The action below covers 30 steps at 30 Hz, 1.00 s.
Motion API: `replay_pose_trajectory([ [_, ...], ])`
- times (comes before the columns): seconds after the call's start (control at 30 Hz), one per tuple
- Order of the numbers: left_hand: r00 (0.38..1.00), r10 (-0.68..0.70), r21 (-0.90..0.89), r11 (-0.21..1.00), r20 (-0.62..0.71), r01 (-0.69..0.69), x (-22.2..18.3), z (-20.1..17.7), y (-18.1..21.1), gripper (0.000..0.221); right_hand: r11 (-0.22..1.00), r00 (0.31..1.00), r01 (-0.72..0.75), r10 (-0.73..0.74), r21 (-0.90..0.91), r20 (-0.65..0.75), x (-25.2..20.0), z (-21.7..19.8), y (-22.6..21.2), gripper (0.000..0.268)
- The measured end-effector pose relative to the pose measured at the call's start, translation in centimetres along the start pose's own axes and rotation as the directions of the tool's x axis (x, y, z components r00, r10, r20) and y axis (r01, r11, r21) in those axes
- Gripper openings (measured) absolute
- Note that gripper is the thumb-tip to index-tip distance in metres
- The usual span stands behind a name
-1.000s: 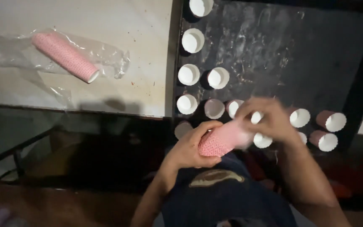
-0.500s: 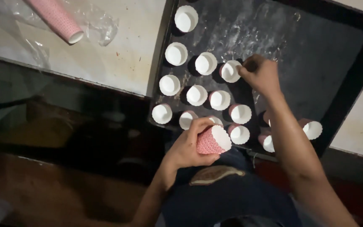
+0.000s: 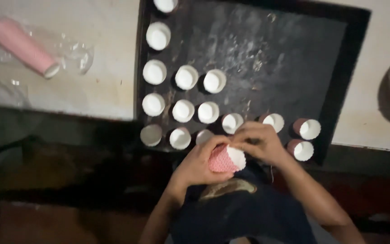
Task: The person takes pink paper baking cups from a plastic-wrapped roll, opens each cup by hand, and places them one at a time into the pockets of a black baking tray, gradually filling the tray. At the end they wrap the remaining roll in plastic and set it on a storage shelf.
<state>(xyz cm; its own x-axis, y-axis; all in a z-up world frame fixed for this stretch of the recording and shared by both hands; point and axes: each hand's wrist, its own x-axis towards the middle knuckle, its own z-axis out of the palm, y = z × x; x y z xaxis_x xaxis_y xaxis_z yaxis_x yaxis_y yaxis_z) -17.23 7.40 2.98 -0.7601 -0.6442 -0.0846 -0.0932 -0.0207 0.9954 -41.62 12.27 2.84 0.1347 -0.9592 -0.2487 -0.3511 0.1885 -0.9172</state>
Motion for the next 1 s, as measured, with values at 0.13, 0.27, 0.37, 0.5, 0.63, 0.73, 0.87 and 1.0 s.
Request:
replay_pose_trajectory([
  [0.13,0.996,-0.054,0.03,0.998,0.068,0.052,0.7,0.0,0.3,0.077,0.988,0.985,0.154,-0.156,-0.028,-0.075,-1.0,-0.5,0.4,0.014],
  [0.27,0.967,-0.233,-0.021,0.971,0.103,0.236,0.5,0.1,-0.9,0.076,0.991,0.982,0.079,-0.096,-0.106,-0.163,-1.4,-3.0,1.1,0.011],
  [0.37,0.998,-0.055,-0.025,0.998,-0.021,0.054,-0.5,-0.8,-1.8,0.068,0.981,0.927,0.178,-0.193,-0.075,-0.323,0.1,-5.8,3.3,0.009],
  [0.5,0.991,-0.133,-0.058,0.99,-0.021,0.131,-0.7,-1.5,-1.5,0.07,0.955,0.912,-0.124,0.003,-0.27,-0.41,5.2,-6.5,3.9,0.014],
  [0.63,0.993,-0.103,0.023,0.994,-0.061,0.104,-0.4,-1.1,-0.6,0.073,0.901,0.924,-0.178,0.016,-0.395,-0.382,8.8,-5.0,6.6,0.017],
  [0.73,0.995,-0.053,0.02,0.998,-0.079,0.055,-0.2,-0.5,-0.1,0.077,0.854,0.924,-0.152,-0.056,-0.498,-0.378,9.0,-4.4,6.8,0.02],
  [0.87,0.994,-0.11,-0.031,0.994,-0.029,0.109,0.0,0.1,-0.4,0.083,0.854,0.904,-0.135,-0.102,-0.503,-0.415,6.5,-4.1,4.3,0.027],
  [1.0,0.996,-0.085,-0.039,0.996,0.032,0.086,0.6,0.7,-1.6,0.078,0.965,0.997,-0.07,0.079,-0.251,0.023,2.5,-2.3,0.5,0.024],
])
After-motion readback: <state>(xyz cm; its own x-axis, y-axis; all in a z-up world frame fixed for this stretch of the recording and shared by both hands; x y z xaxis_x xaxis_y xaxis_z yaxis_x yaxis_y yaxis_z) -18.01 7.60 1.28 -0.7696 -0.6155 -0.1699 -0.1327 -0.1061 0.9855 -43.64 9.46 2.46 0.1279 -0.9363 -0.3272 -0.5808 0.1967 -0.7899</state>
